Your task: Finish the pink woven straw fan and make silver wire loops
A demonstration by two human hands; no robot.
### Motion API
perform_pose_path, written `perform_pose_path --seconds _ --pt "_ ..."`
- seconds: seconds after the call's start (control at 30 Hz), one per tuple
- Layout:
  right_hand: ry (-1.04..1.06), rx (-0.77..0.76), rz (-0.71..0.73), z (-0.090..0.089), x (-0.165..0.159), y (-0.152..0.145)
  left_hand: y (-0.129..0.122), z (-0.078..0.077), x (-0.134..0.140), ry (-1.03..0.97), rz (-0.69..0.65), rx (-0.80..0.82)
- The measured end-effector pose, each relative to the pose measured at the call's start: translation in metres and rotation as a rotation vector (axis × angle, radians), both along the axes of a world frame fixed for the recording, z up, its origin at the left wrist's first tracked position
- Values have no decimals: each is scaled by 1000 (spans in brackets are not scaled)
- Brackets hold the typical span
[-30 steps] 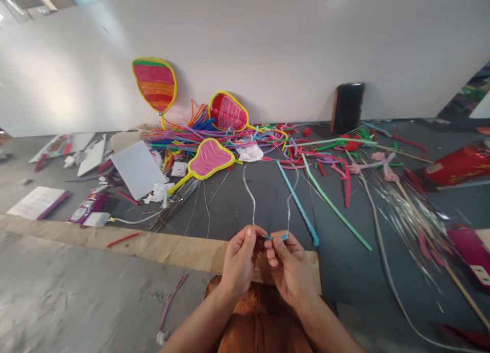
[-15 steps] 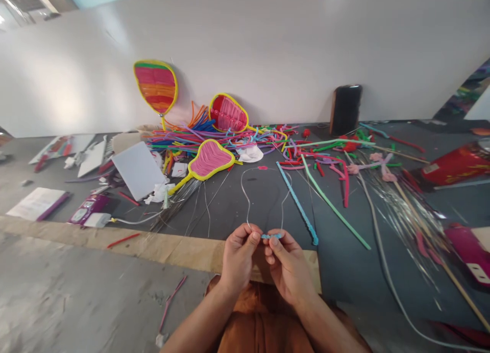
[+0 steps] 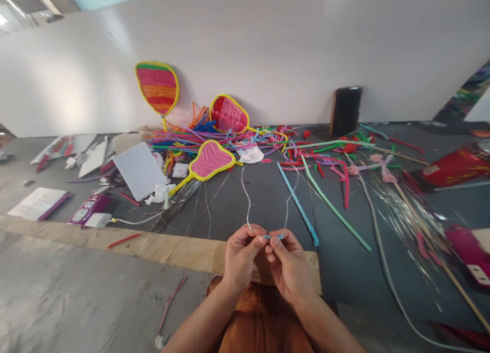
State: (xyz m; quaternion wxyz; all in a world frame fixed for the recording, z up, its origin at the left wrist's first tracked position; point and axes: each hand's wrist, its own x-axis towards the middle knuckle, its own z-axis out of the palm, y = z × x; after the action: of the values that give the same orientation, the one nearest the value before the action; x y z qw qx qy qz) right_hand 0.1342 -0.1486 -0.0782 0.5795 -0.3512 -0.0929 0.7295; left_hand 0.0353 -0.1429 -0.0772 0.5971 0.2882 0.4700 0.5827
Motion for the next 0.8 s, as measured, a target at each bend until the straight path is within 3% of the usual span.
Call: perform_pose_path --seconds 0.2,0.57,0.7,0.8 --pt "29 -13 -24 -1 -4 0 0 0 2 11 20 32" --pt "57 -29 73 -2 12 6 7 6 -6 64 -83 48" --pt "71 -19 45 -1 12 9 5 3 -6 -1 -149 -17" --pt "90 -15 37 1 12 10 5 1 -5 -95 -100 -13"
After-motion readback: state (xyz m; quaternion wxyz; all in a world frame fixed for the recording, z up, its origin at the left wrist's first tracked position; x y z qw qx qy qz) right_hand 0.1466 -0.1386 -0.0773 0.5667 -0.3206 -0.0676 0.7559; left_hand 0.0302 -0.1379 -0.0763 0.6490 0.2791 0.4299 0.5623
